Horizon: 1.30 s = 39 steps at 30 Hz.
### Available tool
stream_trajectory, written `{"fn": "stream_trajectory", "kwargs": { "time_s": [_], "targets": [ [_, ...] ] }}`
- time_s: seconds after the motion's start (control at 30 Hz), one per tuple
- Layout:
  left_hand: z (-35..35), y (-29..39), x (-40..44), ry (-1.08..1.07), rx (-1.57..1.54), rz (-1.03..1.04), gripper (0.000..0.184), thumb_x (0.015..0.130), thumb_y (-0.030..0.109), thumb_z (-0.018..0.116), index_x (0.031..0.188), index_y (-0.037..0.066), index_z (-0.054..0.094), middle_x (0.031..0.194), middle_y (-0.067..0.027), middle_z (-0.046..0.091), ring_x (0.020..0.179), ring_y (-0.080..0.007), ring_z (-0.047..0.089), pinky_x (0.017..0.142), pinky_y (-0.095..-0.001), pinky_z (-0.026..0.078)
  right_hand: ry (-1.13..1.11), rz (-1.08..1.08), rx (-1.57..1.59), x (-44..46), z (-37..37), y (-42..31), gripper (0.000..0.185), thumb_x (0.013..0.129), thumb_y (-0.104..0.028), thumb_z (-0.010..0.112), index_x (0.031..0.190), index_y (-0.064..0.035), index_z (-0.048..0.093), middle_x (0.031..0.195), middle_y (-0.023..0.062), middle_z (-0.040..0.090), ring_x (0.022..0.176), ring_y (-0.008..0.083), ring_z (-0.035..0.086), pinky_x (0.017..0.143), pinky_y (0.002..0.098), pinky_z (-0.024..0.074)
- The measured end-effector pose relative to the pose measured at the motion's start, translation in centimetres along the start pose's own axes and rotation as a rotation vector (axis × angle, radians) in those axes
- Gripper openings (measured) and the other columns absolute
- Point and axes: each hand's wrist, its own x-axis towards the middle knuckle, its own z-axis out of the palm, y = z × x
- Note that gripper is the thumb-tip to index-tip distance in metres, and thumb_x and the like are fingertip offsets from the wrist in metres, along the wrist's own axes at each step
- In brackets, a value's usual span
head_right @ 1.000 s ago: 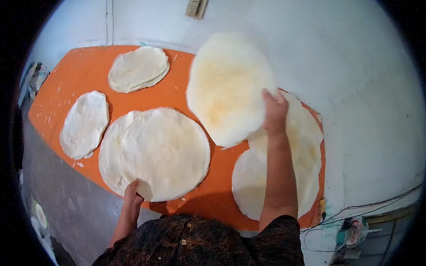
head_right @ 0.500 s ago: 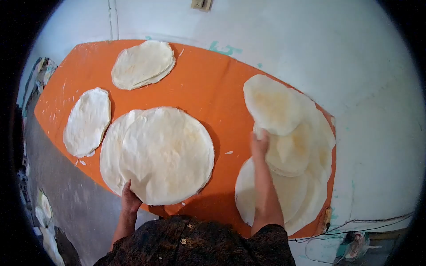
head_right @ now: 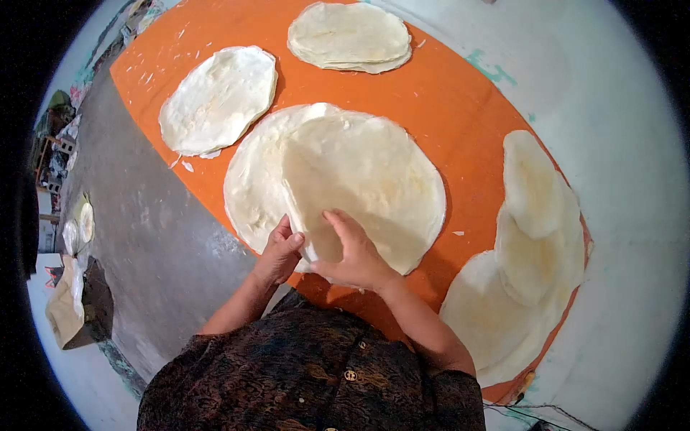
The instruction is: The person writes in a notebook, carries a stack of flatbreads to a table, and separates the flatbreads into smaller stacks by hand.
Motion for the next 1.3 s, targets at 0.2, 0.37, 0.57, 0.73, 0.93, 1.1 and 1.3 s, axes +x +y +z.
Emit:
{"fn": "stream_trajectory", "kwargs": {
  "time_s": [0.2, 0.37, 0.57, 0.73, 0.93, 1.1, 1.3],
  "targets": [
    [0.5, 0.6, 0.7, -0.018, 0.066, -0.009, 0.055, 0.075, 0.014, 0.064, 0.123, 0.004, 0.038, 0.111, -0.0059, 0.052, 0.104, -0.0152, 0.047, 0.091, -0.0314, 0.036, 0.009, 0.017, 0.306, -0.5, -0.7, 0.2, 0.069, 0.069, -0.024, 0.062, 0.127, 0.0004, 0.033, 0.129, 0.0188, 0.034, 0.123, 0.0283, 0.031, 0.1, 0.0345, 0.0264],
    [0.2, 0.8, 1.1, -0.066, 0.141, -0.01, 0.052, 0.076, 0.012, 0.063, 0.122, 0.004, 0.038, 0.11, -0.0068, 0.053, 0.101, -0.0142, 0.048, 0.088, -0.0296, 0.037, 0.04, 0.089, 0.406, -0.8, -0.8, 0.2, 0.056, 0.074, -0.02, 0.059, 0.122, 0.0017, 0.04, 0.126, 0.0151, 0.039, 0.115, 0.0222, 0.039, 0.095, 0.0316, 0.0312],
    [0.0, 1.6, 0.7, -0.129, 0.098, -0.04, 0.047, 0.078, 0.011, 0.061, 0.119, 0.002, 0.041, 0.108, -0.0061, 0.054, 0.098, -0.0133, 0.05, 0.086, -0.0284, 0.039, 0.039, 0.168, 0.614, -1.2, -1.3, -0.6, 0.054, 0.073, -0.013, 0.057, 0.122, 0.0019, 0.039, 0.121, 0.0133, 0.044, 0.11, 0.0191, 0.043, 0.092, 0.0305, 0.034],
    [-0.3, 1.7, 1.1, -0.188, 0.067, -0.06, 0.046, 0.078, 0.012, 0.06, 0.119, 0.002, 0.042, 0.107, -0.0054, 0.054, 0.097, -0.0125, 0.051, 0.085, -0.0267, 0.039, 0.161, 0.015, 0.214, -1.1, -0.5, -2.3, 0.056, 0.069, -0.01, 0.057, 0.121, 0.0021, 0.038, 0.118, 0.0169, 0.045, 0.111, 0.0259, 0.044, 0.094, 0.0319, 0.0334],
    [-0.4, 1.5, 1.1, -0.192, 0.052, -0.073, 0.046, 0.079, 0.01, 0.059, 0.12, 0.001, 0.039, 0.108, -0.0055, 0.053, 0.096, -0.0124, 0.05, 0.084, -0.0272, 0.04, 0.263, 0.05, -0.048, -0.9, 0.7, -2.9, 0.053, 0.069, -0.007, 0.054, 0.118, 0.0018, 0.039, 0.114, 0.0205, 0.047, 0.107, 0.0322, 0.046, 0.091, 0.0354, 0.0373],
    [1.0, 0.4, 0.9, -0.029, 0.157, 0.032, 0.042, 0.077, 0.006, 0.06, 0.113, 0.0, 0.04, 0.104, -0.0084, 0.052, 0.095, -0.0136, 0.05, 0.083, -0.0283, 0.041, 0.473, 0.114, -0.375, -0.4, 3.0, -3.1, 0.035, 0.073, -0.009, 0.052, 0.107, -0.0006, 0.047, 0.09, 0.0194, 0.057, 0.081, 0.0349, 0.057, 0.069, 0.0417, 0.0456],
    [-2.7, -1.5, 1.2, 0.185, 0.288, 0.004, 0.03, 0.073, 0.0, 0.049, 0.103, -0.003, 0.045, 0.09, -0.0107, 0.057, 0.078, -0.017, 0.057, 0.066, -0.0275, 0.047, 0.493, 0.33, -0.292, 0.7, -1.0, -1.7, 0.02, 0.075, -0.012, 0.055, 0.09, 0.0005, 0.058, 0.075, 0.0181, 0.06, 0.067, 0.0288, 0.059, 0.062, 0.0369, 0.0456]
  ]
}}
